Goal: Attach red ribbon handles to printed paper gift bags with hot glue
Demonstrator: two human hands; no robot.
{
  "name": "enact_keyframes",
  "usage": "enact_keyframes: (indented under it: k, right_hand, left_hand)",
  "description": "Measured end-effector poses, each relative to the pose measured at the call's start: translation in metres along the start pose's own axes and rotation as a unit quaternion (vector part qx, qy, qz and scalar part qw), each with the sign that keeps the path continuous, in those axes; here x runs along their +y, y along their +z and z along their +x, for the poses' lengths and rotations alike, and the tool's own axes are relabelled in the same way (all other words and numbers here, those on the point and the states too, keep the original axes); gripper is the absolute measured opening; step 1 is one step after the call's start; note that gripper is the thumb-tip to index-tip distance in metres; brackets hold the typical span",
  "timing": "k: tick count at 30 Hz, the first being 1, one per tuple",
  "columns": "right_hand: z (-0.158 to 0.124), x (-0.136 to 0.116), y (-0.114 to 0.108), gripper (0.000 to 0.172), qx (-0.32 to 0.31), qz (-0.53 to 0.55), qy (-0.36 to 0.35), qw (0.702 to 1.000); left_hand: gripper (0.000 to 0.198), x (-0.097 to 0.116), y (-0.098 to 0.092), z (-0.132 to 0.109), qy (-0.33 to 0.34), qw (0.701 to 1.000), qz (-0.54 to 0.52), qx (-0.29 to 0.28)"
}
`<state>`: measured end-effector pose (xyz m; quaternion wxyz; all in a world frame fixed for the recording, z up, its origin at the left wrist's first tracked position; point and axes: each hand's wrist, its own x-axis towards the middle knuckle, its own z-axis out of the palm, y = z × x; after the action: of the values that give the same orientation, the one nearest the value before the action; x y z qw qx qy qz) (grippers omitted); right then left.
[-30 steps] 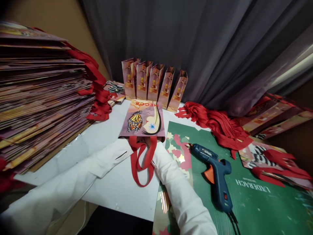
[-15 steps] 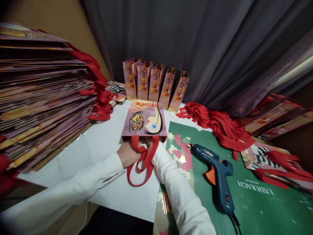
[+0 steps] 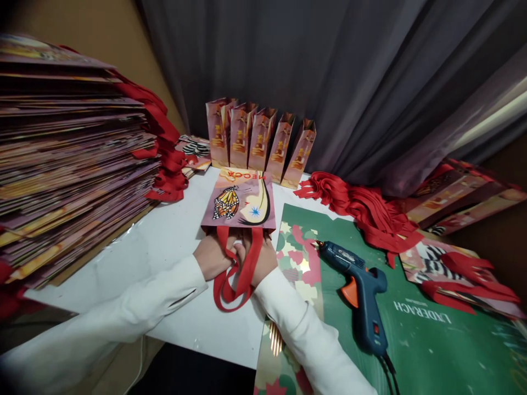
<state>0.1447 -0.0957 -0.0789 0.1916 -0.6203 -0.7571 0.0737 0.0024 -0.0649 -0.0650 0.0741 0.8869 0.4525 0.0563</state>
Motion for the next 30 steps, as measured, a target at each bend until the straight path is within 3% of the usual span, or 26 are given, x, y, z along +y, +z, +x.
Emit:
enact_keyframes:
  k: [6,11,23,30]
  right_hand:
    - [0.004,-0.008,-0.004,0.038,-0.031,-0.063,0.028,0.997]
    - [0.007,-0.009,-0.003,0.042,-0.018,-0.127,0.039,0.991]
    - [0.005,-0.005,-0.001,0.034,0.006,-0.139,0.031,0.99]
    - [-0.001,-0.002,-0.013,0.026,-0.058,-0.156,0.049,0.985]
  left_hand:
    - [0.028,-0.005,0.003,-0.005,0.025,1.0,-0.003,0.002]
    - [0.032,0.0,-0.002,-0.007,-0.004,1.0,0.016,-0.011]
    - [0.037,-0.002,-0.004,-0.008,-0.042,0.996,0.052,-0.053]
    - [0.038,-0.002,-0.005,-0.009,-0.052,0.995,0.053,-0.066]
